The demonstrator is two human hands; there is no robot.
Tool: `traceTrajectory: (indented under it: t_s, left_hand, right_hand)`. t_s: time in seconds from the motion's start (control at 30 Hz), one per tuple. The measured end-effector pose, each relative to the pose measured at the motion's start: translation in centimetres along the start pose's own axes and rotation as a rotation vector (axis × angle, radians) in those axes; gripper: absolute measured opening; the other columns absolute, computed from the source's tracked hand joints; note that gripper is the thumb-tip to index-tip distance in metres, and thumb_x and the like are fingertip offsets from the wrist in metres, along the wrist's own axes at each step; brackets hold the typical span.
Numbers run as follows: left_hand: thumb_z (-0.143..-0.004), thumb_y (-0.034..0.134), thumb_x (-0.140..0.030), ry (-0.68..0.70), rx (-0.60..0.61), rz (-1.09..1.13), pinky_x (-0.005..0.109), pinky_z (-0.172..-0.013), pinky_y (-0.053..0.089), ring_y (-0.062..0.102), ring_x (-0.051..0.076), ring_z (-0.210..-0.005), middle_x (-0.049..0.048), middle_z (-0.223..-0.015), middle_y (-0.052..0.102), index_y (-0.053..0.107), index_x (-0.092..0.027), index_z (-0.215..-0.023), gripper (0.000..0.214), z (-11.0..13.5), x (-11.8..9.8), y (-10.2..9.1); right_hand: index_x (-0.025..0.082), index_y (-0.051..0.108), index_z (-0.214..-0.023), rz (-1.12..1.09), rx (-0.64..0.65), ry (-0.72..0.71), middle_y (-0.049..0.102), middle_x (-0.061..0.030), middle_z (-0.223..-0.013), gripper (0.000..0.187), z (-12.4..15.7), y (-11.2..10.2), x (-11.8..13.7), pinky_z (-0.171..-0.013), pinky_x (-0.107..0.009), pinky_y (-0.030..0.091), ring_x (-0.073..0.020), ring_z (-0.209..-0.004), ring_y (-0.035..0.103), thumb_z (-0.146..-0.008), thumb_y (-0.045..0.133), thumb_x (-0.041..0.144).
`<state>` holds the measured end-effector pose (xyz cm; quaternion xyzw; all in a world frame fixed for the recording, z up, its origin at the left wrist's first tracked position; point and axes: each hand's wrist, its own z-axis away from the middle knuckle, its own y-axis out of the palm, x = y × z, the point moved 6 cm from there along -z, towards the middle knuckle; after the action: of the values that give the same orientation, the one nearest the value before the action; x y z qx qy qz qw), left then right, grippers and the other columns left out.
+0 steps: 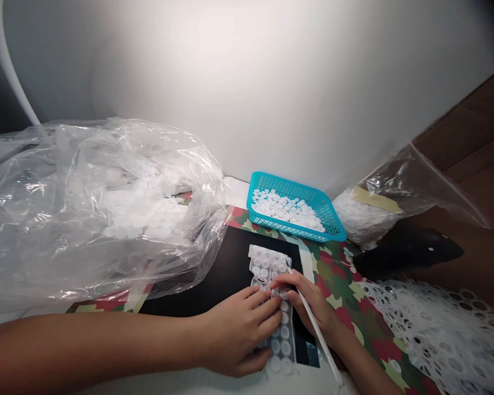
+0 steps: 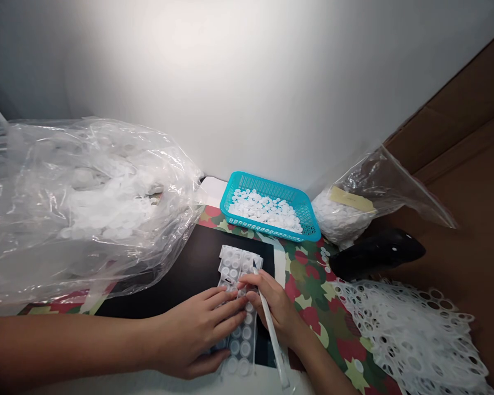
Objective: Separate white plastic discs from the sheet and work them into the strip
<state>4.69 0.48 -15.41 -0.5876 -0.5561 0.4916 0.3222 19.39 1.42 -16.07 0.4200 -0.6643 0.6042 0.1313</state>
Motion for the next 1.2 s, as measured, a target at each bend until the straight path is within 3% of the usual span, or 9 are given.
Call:
traceTrajectory:
  t_s: [0.23, 0.37, 0.57, 0.73, 0.9, 1.03, 1.2]
  left_hand:
    - [-0.089, 0.042, -0.037, 0.009, 0.002, 0.008, 0.041, -0.104, 0.032, 0.048, 0.029, -0.119, 0.0149, -0.127, 0.055, 0.045, -0.007, -0.129, 0.050, 0.0, 0.1, 0.0]
    - [-0.090, 0.042, -0.038, 0.006, -0.002, 0.008, 0.041, -0.104, 0.033, 0.048, 0.029, -0.118, 0.0147, -0.126, 0.056, 0.045, -0.007, -0.129, 0.050, 0.0, 0.1, 0.1]
    - [-0.090, 0.042, -0.038, 0.003, -0.017, -0.008, 0.040, -0.105, 0.032, 0.047, 0.028, -0.121, 0.0157, -0.133, 0.051, 0.046, -0.007, -0.129, 0.050, 0.0, 0.0, -0.1]
    - [-0.089, 0.043, -0.038, -0.003, -0.007, -0.007, 0.040, -0.103, 0.035, 0.049, 0.028, -0.119, 0.0157, -0.134, 0.050, 0.046, -0.007, -0.128, 0.050, 0.0, 0.0, -0.3]
    - [-0.089, 0.043, -0.038, 0.012, -0.005, -0.007, 0.040, -0.105, 0.033, 0.047, 0.029, -0.120, 0.0160, -0.134, 0.051, 0.045, -0.007, -0.129, 0.051, 0.0, 0.0, -0.2]
    - [-0.090, 0.042, -0.038, 0.012, 0.004, 0.016, 0.040, -0.105, 0.031, 0.047, 0.029, -0.120, 0.0144, -0.128, 0.056, 0.046, -0.006, -0.128, 0.050, 0.0, 0.1, 0.0]
    - [-0.089, 0.044, -0.038, 0.003, 0.007, 0.029, 0.041, -0.104, 0.033, 0.049, 0.028, -0.117, 0.0144, -0.125, 0.056, 0.045, -0.007, -0.128, 0.050, -0.1, 0.1, -0.1]
  right_hand:
    - [0.024, 0.055, -0.117, 0.042, -0.023, -0.110, 0.064, -0.0063, -0.099, 0.038, 0.0, -0.1, 0.7, -0.082, -0.032, 0.048, -0.0196, -0.093, 0.058, -0.100, 0.026, 0.042]
    - [0.025, 0.056, -0.121, 0.070, -0.059, -0.156, 0.063, -0.0072, -0.101, 0.036, 0.0, -0.5, 1.4, -0.082, -0.032, 0.048, -0.0197, -0.095, 0.057, -0.101, 0.029, 0.036]
    - [0.024, 0.056, -0.122, 0.123, -0.115, -0.117, 0.064, -0.0053, -0.093, 0.030, 0.3, -0.6, 1.0, -0.074, -0.031, 0.049, -0.0180, -0.082, 0.060, -0.098, 0.038, 0.022]
    - [0.022, 0.050, -0.114, 0.082, -0.240, 0.014, 0.065, -0.0025, -0.083, 0.020, 0.4, -1.2, 0.8, -0.066, -0.024, 0.051, -0.0142, -0.072, 0.065, -0.097, 0.039, 0.021]
    - [0.021, 0.055, -0.102, 0.101, -0.173, -0.065, 0.066, -0.0043, -0.086, 0.015, -0.1, -1.0, 1.9, -0.071, -0.027, 0.052, -0.0158, -0.080, 0.065, -0.095, 0.043, 0.017]
    - [0.022, 0.060, -0.105, 0.133, -0.101, -0.169, 0.068, -0.0053, -0.091, 0.019, -0.5, -0.7, 2.3, -0.075, -0.032, 0.052, -0.0189, -0.085, 0.063, -0.092, 0.049, 0.014]
    - [0.022, 0.063, -0.107, 0.134, -0.079, -0.178, 0.068, -0.0065, -0.096, 0.021, -0.5, -0.6, 1.8, -0.079, -0.035, 0.054, -0.0204, -0.091, 0.063, -0.091, 0.052, 0.015]
